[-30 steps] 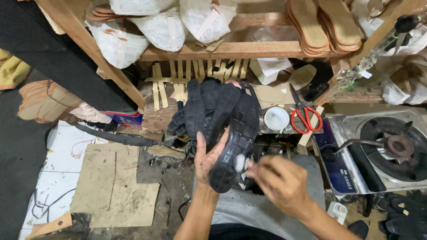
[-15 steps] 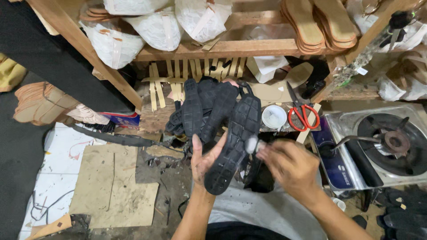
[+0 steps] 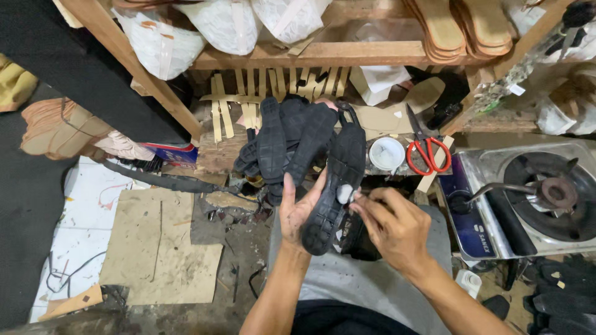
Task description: The person sits at a workbench and applies white glue from a small cup onto black rubber shoe soles, spreading it over the sole surface with a small applicator held by hand. They finish one sole, set it on a stack of completed soles, pick up the next sole, and briefly use scissors to trim material near the burner.
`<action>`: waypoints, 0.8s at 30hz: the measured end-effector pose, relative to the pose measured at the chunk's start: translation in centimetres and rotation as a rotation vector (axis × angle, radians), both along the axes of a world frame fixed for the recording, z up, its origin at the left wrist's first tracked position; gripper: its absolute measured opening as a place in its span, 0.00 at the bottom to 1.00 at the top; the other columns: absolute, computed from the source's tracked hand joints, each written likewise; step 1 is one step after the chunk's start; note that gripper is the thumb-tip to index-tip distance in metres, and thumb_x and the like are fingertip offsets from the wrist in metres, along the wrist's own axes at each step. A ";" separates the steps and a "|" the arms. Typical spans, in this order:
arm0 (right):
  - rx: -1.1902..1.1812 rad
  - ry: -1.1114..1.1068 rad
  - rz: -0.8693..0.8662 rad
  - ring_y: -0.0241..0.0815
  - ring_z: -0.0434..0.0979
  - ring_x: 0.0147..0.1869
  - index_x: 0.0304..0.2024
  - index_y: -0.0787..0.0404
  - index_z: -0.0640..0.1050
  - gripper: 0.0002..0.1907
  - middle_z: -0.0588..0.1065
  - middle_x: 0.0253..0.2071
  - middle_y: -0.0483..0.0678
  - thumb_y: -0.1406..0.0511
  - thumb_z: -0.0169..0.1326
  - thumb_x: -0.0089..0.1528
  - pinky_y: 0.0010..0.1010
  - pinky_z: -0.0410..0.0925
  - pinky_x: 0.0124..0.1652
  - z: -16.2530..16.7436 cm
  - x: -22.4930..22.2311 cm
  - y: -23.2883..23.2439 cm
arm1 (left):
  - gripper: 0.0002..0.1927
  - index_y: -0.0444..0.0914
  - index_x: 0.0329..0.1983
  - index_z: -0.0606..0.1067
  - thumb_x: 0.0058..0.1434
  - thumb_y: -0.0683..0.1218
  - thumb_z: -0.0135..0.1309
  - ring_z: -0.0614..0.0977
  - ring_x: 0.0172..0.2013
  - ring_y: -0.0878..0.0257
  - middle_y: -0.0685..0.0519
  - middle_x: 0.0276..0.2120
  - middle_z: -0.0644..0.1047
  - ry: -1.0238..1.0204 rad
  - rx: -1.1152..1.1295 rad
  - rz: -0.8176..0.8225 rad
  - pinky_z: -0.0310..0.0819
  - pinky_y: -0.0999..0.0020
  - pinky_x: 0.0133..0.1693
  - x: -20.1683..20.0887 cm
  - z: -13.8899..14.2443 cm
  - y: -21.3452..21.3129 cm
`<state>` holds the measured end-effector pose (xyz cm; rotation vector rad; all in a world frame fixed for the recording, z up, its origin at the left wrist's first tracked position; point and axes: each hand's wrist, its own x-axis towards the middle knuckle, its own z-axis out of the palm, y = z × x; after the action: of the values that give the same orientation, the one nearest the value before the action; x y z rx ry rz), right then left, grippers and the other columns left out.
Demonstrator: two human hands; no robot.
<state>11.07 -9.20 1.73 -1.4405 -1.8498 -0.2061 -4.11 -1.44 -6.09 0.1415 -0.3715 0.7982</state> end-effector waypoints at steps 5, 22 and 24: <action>0.016 -0.023 0.286 0.42 0.78 0.31 0.38 0.60 0.82 0.12 0.76 0.34 0.46 0.66 0.68 0.53 0.31 0.69 0.28 0.3 -0.7 -0.6 | 0.51 0.35 0.82 0.47 0.70 0.75 0.31 0.59 0.73 0.43 0.39 0.75 0.57 0.111 -0.174 0.024 0.55 0.51 0.72 0.1 0.7 0.0; 0.005 0.007 0.003 0.40 0.77 0.28 0.36 0.61 0.84 0.09 0.77 0.34 0.45 0.66 0.69 0.54 0.31 0.69 0.27 2.9 1.7 0.8 | 0.51 0.38 0.80 0.47 0.65 0.76 0.27 0.64 0.72 0.55 0.46 0.74 0.60 0.383 0.058 0.120 0.53 0.52 0.73 -1.2 3.1 -4.0; 0.048 0.005 0.019 0.42 0.78 0.30 0.36 0.62 0.83 0.10 0.77 0.35 0.47 0.66 0.69 0.54 0.32 0.69 0.28 2.8 1.8 0.8 | 0.50 0.40 0.80 0.47 0.65 0.75 0.28 0.65 0.71 0.55 0.48 0.74 0.61 0.475 0.065 0.141 0.56 0.56 0.71 -1.5 3.1 -4.2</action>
<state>12.90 -8.37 4.52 -1.3892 -1.8412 -0.2362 -5.58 -5.61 -3.02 0.4131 0.0635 0.8631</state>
